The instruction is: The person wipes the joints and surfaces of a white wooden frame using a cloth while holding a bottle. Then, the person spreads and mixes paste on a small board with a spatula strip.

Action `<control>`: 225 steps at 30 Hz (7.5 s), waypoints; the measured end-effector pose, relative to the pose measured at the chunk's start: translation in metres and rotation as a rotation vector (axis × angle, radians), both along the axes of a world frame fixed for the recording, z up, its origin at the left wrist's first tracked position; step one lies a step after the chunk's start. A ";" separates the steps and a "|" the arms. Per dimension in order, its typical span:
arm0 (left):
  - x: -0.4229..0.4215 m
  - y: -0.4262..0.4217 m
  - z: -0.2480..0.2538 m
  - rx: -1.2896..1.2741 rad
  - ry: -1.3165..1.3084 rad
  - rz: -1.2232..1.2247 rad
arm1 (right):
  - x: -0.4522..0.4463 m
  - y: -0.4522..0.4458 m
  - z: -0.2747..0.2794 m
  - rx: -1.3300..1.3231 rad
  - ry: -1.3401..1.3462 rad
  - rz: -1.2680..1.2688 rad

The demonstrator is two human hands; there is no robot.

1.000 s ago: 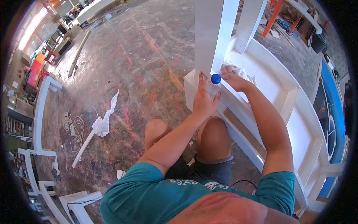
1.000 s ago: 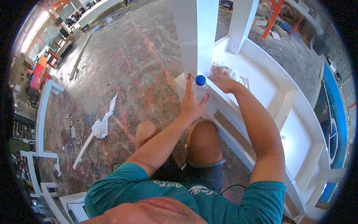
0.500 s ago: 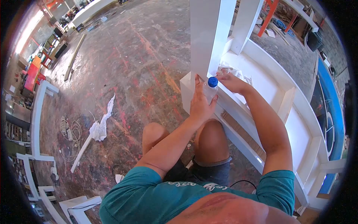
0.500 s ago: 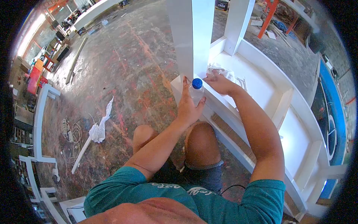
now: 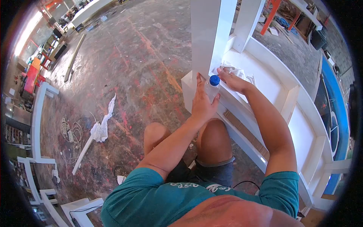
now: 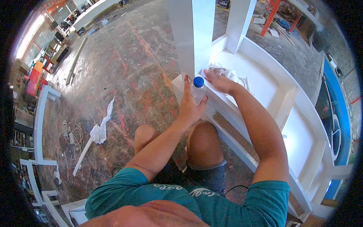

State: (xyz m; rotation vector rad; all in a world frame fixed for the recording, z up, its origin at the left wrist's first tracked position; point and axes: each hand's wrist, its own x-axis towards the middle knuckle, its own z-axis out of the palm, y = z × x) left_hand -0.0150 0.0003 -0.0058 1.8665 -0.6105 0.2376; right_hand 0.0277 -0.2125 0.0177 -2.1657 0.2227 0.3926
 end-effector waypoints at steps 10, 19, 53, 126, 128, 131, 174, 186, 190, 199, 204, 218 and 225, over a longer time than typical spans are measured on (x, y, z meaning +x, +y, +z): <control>0.000 -0.002 -0.003 0.058 -0.007 0.011 | -0.007 0.005 0.015 -0.018 -0.078 0.077; 0.000 0.000 0.002 0.016 -0.014 -0.011 | -0.010 0.009 0.021 -0.161 -0.072 0.041; -0.001 0.002 0.001 0.038 0.046 -0.011 | -0.005 -0.004 0.023 -0.129 -0.219 0.045; -0.003 0.000 0.002 0.046 0.071 -0.024 | -0.003 -0.009 0.002 -0.199 -0.187 0.105; -0.002 0.000 0.002 0.060 0.072 -0.033 | -0.001 -0.012 0.000 -0.158 -0.227 0.069; -0.001 0.002 0.005 0.052 0.065 -0.043 | 0.005 -0.013 0.009 -0.006 -0.266 0.004; 0.004 0.006 -0.002 0.000 -0.006 -0.104 | -0.015 -0.010 0.004 -0.259 -0.085 0.256; 0.007 0.007 -0.025 -0.038 0.026 -0.033 | -0.007 -0.031 -0.018 -0.368 -0.113 0.329; 0.011 0.005 -0.030 -0.026 0.026 -0.018 | -0.020 -0.003 0.005 -0.330 -0.059 0.077; 0.025 0.004 -0.024 -0.061 0.054 0.013 | -0.033 0.010 0.035 0.255 -0.036 0.054; 0.019 -0.010 -0.024 -0.141 0.170 -0.040 | -0.031 0.018 0.047 0.096 0.060 0.053; 0.007 -0.017 -0.007 -0.162 0.220 -0.073 | -0.029 0.015 0.046 0.101 -0.113 0.079; 0.006 -0.017 -0.007 -0.156 0.209 -0.037 | -0.030 0.010 0.053 0.119 -0.241 0.171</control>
